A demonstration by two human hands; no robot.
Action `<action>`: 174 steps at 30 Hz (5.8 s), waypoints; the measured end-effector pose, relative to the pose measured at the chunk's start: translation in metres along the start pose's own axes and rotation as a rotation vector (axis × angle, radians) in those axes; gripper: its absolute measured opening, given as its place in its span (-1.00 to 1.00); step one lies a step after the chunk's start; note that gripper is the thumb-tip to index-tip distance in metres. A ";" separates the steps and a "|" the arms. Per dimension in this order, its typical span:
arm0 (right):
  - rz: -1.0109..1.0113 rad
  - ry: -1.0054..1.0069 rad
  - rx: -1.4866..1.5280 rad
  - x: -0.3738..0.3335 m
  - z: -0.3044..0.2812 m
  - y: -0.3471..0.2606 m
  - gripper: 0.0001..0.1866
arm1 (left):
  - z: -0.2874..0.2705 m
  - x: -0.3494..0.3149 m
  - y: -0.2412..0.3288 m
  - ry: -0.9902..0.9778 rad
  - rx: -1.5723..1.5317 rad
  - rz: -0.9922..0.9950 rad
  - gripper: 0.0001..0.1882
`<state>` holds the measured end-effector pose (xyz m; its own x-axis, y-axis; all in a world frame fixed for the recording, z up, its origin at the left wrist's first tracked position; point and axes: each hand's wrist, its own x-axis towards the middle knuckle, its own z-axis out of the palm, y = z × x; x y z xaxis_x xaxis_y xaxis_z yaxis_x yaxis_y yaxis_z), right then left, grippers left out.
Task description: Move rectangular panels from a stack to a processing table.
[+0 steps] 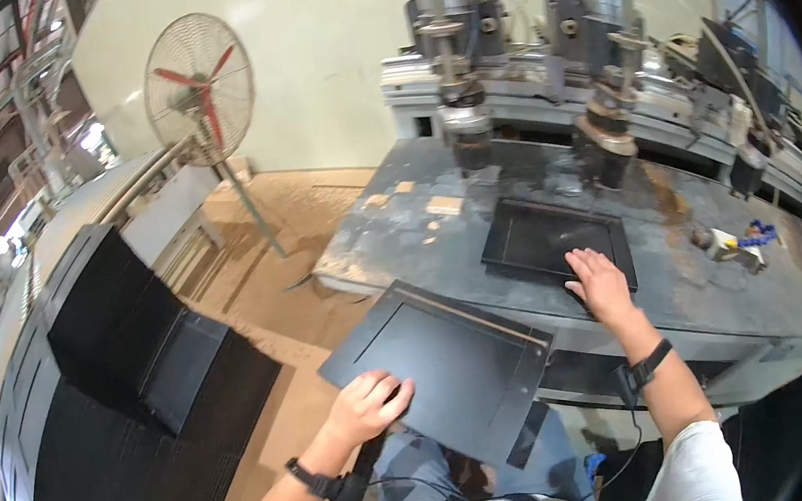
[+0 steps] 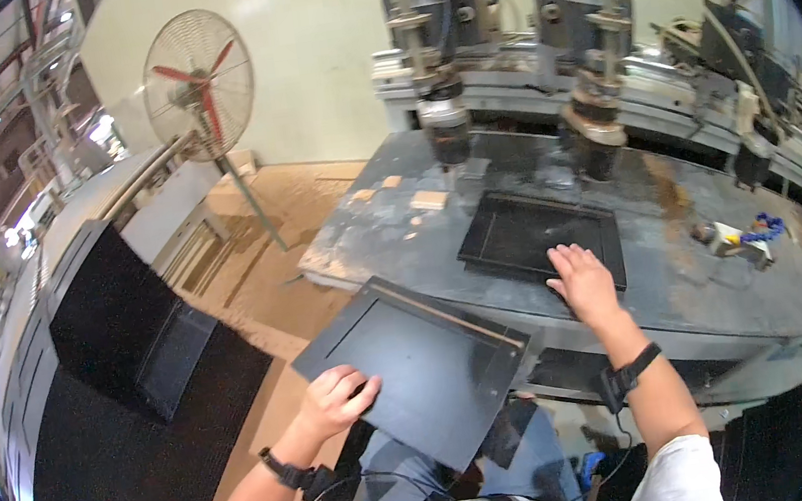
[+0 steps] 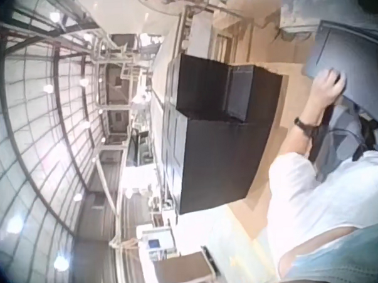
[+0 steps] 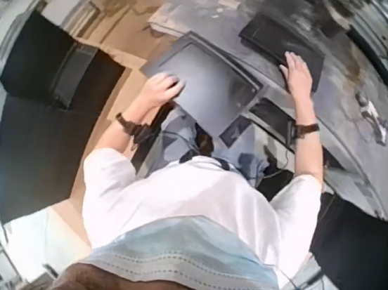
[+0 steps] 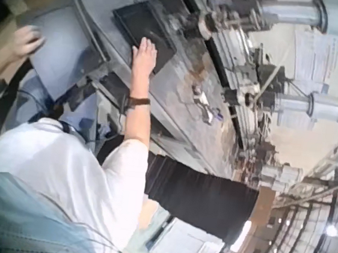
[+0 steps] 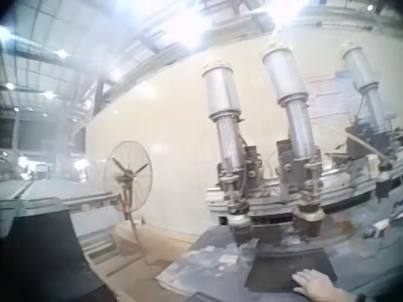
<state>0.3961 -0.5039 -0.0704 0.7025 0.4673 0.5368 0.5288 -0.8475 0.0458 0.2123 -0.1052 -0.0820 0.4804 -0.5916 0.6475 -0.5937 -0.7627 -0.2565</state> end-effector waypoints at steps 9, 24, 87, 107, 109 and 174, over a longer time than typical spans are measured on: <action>0.006 -0.097 0.134 0.058 0.061 -0.006 -0.56 | -0.144 -0.115 -0.052 -0.174 0.593 -0.636 -0.67; 0.498 0.033 0.057 -0.247 -0.096 0.025 -0.44 | -0.130 -0.237 -0.160 -0.709 0.735 -1.391 -0.16; 0.778 -0.230 0.142 -0.360 -0.061 0.009 -0.17 | -0.147 -0.217 -0.172 -0.603 0.572 -1.450 0.05; 0.769 0.132 -0.060 -0.346 -0.219 -0.038 -0.41 | 0.207 0.218 0.007 -0.494 -0.213 -0.468 -0.10; 0.516 0.139 -0.115 -0.293 -0.231 -0.035 -0.45 | 0.205 0.214 0.006 -0.486 -0.252 -0.450 -0.11; 0.108 0.176 0.025 -0.115 -0.162 -0.007 -0.47 | 0.146 0.153 0.022 -0.261 -0.193 -0.316 -0.29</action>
<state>0.2343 -0.5926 0.0039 0.6630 0.3205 0.6765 0.4678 -0.8829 -0.0401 0.3674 -0.2505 -0.0931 0.7893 -0.4026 0.4636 -0.4893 -0.8685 0.0790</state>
